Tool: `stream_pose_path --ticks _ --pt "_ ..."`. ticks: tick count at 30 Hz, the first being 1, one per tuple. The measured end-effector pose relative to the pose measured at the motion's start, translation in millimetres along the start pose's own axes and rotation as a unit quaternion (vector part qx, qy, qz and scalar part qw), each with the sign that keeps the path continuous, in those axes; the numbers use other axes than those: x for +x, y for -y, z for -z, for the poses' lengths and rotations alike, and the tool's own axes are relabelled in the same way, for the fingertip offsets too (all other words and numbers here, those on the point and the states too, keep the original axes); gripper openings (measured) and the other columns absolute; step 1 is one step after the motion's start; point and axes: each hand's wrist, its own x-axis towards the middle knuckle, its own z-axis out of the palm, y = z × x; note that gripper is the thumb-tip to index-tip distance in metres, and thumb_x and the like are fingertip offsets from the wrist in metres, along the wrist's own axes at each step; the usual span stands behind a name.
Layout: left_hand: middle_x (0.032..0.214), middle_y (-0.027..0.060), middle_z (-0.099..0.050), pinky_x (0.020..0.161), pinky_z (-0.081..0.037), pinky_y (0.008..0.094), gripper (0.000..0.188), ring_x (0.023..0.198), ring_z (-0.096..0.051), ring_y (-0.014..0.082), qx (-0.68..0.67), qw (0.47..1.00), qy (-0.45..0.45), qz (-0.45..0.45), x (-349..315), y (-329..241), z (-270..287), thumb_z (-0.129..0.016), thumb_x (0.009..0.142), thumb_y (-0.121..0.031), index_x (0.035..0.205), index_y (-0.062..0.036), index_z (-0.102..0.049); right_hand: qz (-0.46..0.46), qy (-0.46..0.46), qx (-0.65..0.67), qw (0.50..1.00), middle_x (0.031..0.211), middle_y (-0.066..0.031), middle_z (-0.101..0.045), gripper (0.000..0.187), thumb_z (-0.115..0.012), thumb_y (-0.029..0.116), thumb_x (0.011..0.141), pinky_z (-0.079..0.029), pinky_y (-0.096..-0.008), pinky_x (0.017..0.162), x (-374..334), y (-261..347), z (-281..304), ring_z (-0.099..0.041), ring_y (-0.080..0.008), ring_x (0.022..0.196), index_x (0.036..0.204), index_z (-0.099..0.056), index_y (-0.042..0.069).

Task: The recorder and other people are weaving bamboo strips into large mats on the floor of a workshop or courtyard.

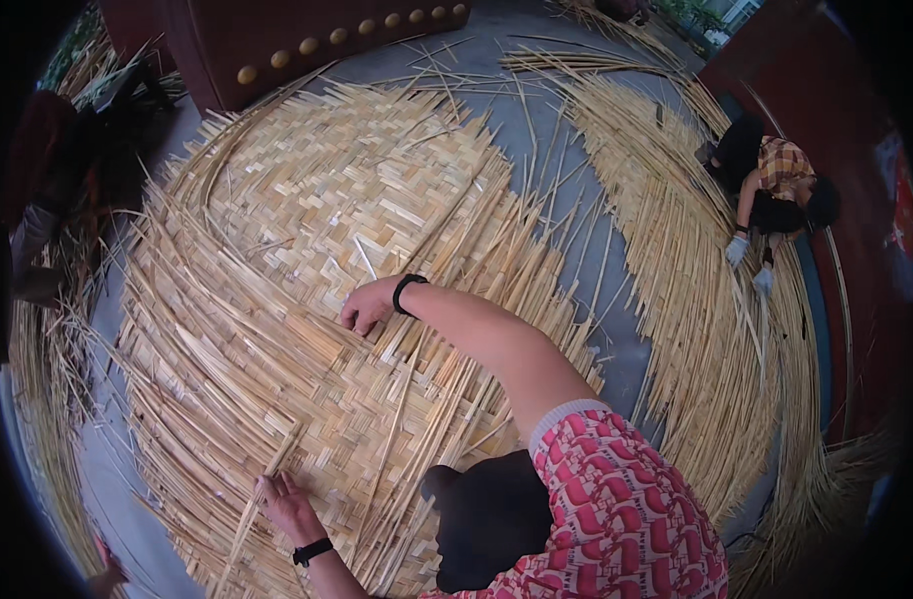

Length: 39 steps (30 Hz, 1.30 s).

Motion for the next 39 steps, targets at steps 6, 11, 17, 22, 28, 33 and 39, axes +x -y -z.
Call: stream_pose_path --ticks 6,11,17,22,28,33,39 --pt "0.087 0.0046 -0.067 0.048 -0.045 0.0220 0.016 0.067 -0.061 0.0114 0.074 0.995 -0.047 -0.038 6 0 -21 -0.067 0.093 -0.006 0.105 -0.0068 -0.057 0.023 -0.043 -0.133 0.990 0.086 -0.0117 -0.066 0.017 -0.071 0.008 0.082 -0.048 -0.0357 0.075 -17 4 17 -0.062 -0.0253 0.082 0.094 -0.061 0.003" --pt "0.109 0.0106 -0.067 0.069 -0.055 0.0283 0.042 0.091 -0.064 0.0158 0.060 0.996 -0.051 0.046 -14 -49 -6 -0.067 0.091 -0.002 0.128 -0.0049 -0.047 0.044 -0.118 -0.290 0.949 0.087 -0.0118 -0.065 0.023 -0.074 0.015 0.083 -0.049 -0.0386 0.078 -11 32 5 -0.061 -0.0285 0.085 0.101 -0.063 0.006" --pt "0.112 0.0140 -0.065 0.091 -0.053 0.0339 0.036 0.105 -0.064 0.0260 -0.145 0.980 0.132 0.041 -15 -56 36 -0.053 0.088 0.010 0.121 -0.0025 -0.056 0.230 -0.094 -0.101 0.963 0.097 -0.0129 -0.065 0.028 -0.069 0.018 0.087 -0.049 -0.0398 0.078 23 128 -136 -0.062 -0.0310 0.091 0.113 -0.064 0.012" --pt "0.095 0.0079 -0.063 0.079 -0.051 0.0283 0.027 0.088 -0.063 0.0187 0.194 0.942 0.239 0.137 10 -94 -64 -0.062 0.090 -0.008 0.116 -0.0027 -0.066 0.184 0.023 -0.220 0.958 0.093 -0.0084 -0.066 0.016 -0.070 0.016 0.085 -0.049 -0.0381 0.073 48 128 -135 -0.063 -0.0271 0.086 0.101 -0.067 0.012" --pt "0.093 0.0070 -0.062 0.071 -0.049 0.0268 0.035 0.082 -0.060 0.0135 0.505 0.828 0.244 0.019 84 -64 -72 -0.063 0.092 -0.013 0.122 0.0043 -0.058 0.253 -0.092 -0.090 0.959 0.081 -0.0079 -0.062 0.011 -0.073 0.015 0.081 -0.049 -0.0380 0.067 36 128 -152 -0.062 -0.0269 0.079 0.091 -0.070 0.012" --pt "0.087 0.0035 -0.065 0.071 -0.051 0.0252 0.046 0.078 -0.061 0.0113 0.404 0.884 0.227 0.058 64 -44 -85 -0.078 0.080 -0.006 0.119 0.0044 -0.055 0.198 -0.188 -0.048 0.961 0.071 -0.0076 -0.059 0.012 -0.076 0.016 0.081 -0.048 -0.0350 0.061 32 105 -163 -0.058 -0.0256 0.062 0.087 -0.070 0.009" --pt "0.117 0.0071 -0.063 0.082 -0.052 0.0249 0.041 0.099 -0.061 0.0123 0.284 0.915 0.286 0.015 61 -39 -57 -0.074 0.081 0.002 0.120 -0.0003 -0.064 0.080 -0.316 0.156 0.933 0.070 -0.0075 -0.061 0.016 -0.074 0.017 0.082 -0.047 -0.0342 0.057 48 117 -186 -0.055 -0.0259 0.057 0.095 -0.068 0.009"
